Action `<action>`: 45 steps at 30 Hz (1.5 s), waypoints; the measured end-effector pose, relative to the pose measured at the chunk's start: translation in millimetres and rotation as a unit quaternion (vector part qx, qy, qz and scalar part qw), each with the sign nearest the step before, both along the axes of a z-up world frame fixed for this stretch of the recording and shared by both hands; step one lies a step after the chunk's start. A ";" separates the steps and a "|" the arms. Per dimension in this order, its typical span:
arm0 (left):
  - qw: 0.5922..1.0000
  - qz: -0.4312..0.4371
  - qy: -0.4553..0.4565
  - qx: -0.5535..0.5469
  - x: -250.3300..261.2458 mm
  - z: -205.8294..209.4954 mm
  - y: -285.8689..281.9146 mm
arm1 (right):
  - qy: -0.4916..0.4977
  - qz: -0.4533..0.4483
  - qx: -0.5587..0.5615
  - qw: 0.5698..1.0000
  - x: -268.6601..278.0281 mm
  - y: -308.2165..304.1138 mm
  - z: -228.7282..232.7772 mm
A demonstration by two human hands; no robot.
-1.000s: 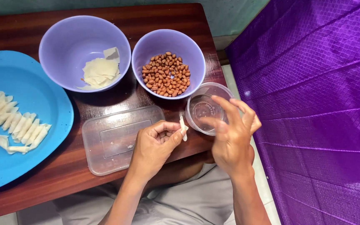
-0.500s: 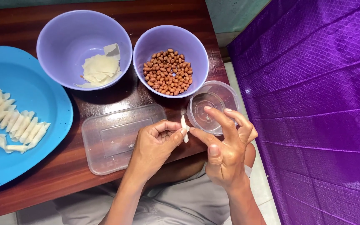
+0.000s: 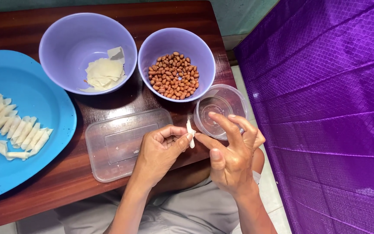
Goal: Wrapping individual peanuts in small pieces of dough to prepare snacks.
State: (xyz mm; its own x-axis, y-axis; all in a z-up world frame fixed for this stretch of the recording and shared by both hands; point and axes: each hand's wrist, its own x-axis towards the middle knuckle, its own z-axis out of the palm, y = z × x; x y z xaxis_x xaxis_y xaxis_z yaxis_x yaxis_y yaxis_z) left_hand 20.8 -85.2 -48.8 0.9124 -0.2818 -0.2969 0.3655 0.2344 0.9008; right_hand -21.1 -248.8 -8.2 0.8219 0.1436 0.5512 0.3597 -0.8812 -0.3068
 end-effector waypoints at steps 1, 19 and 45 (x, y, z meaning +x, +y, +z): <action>1.000 0.000 0.000 0.000 0.0 0.6 0.3 | 0.000 0.000 0.000 1.000 -1.2 0.4 2.6; 0.987 -0.018 -0.136 -0.086 -17.5 16.9 7.4 | 0.051 0.014 0.310 0.949 -26.6 23.6 8.2; 0.979 0.058 -0.192 -0.037 -21.4 23.5 23.5 | -0.083 0.073 0.148 0.983 -33.4 41.7 -3.7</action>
State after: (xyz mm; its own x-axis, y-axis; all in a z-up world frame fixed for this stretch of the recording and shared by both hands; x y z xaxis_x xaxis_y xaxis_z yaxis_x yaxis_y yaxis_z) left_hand -0.6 -61.7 -25.4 0.9800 -0.1765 0.0916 -0.0299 0.3245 0.9454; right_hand -54.5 -207.1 -11.9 0.6993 0.0661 0.7118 0.5424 -0.6976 -0.4682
